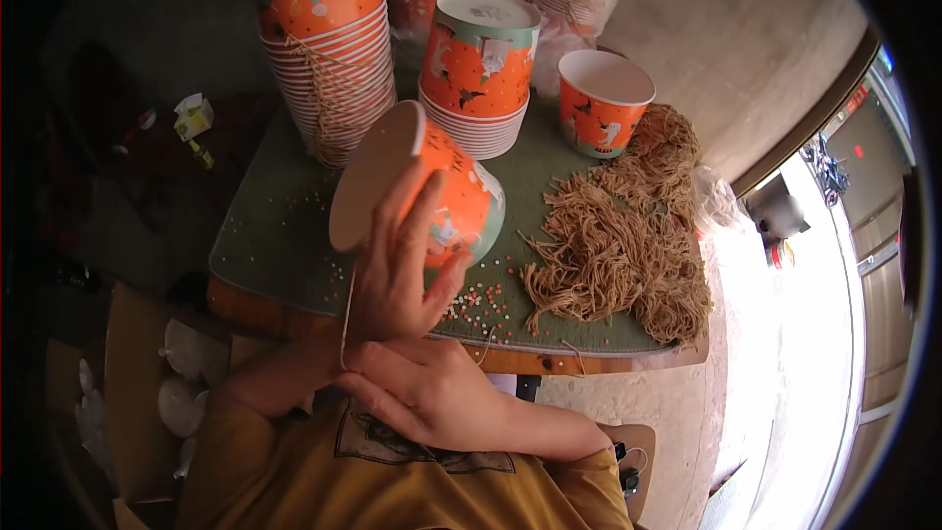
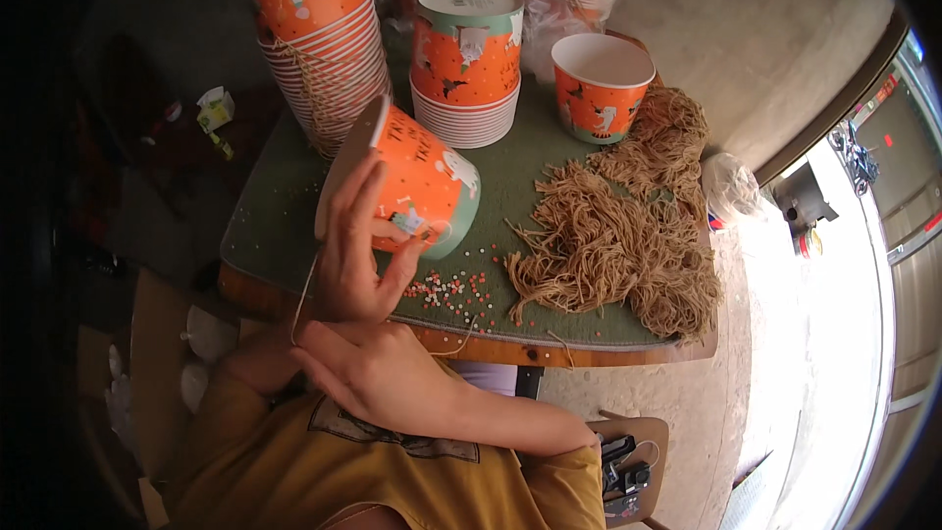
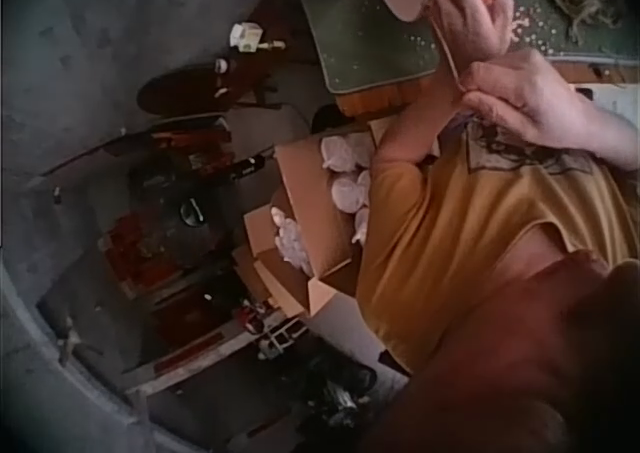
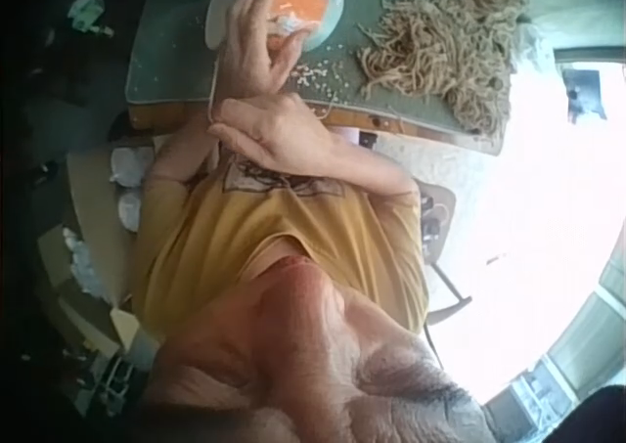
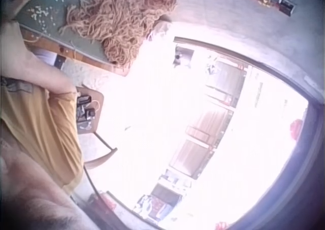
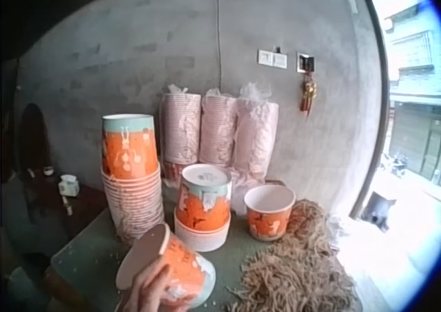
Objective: Threading and tying rope handles onto decorative paper buckets.
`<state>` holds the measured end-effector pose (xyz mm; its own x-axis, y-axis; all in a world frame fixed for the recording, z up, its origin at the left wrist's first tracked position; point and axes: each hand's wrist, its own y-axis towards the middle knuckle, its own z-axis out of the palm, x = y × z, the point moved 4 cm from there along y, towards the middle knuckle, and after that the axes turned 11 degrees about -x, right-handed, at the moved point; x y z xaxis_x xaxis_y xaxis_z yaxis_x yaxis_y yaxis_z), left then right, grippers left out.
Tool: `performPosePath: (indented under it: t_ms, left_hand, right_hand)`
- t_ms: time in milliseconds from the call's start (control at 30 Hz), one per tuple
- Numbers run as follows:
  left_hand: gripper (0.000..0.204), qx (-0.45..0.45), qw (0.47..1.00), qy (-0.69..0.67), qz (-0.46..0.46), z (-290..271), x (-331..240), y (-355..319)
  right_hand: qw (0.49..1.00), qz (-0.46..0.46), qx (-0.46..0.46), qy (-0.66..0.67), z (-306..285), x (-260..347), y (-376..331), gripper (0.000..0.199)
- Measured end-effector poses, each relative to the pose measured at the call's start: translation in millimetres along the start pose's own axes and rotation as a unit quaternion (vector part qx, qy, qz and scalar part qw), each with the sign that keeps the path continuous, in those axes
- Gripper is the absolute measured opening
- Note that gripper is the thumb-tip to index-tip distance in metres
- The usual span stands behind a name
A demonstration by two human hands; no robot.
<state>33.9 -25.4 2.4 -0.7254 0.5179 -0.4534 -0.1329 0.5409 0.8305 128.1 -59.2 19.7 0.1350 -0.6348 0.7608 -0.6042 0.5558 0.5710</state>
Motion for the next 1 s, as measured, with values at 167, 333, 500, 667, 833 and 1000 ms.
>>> performPosePath:
  t_ms: [167,333,500,667,833,1000]
  left_hand:
    - [0.066,-0.015,0.997,-0.044,-0.065,-10,15,2]
    - [0.04,0.095,0.972,0.06,0.206,-10,4,-2]
    - [0.03,0.032,0.865,0.028,0.501,-23,-3,-38]
    - [0.055,0.073,0.975,0.116,0.175,-18,20,-9]
    - [0.017,0.218,0.947,0.135,0.195,-16,54,4]
    - [0.009,0.246,0.936,0.142,0.206,-51,110,64]
  right_hand:
    - [0.993,0.041,-0.052,0.099,-15,-10,-11,0.015]
    - [0.912,0.219,-0.213,0.275,-39,-24,-13,0.025]
    - [0.884,0.187,-0.294,0.313,-69,-42,2,0.031]
    - [0.873,0.163,-0.278,0.367,-76,-53,2,0.031]
    - [0.805,0.231,-0.25,0.486,-78,-52,7,0.034]
    - [0.722,0.202,-0.26,0.608,-100,-63,12,0.033]
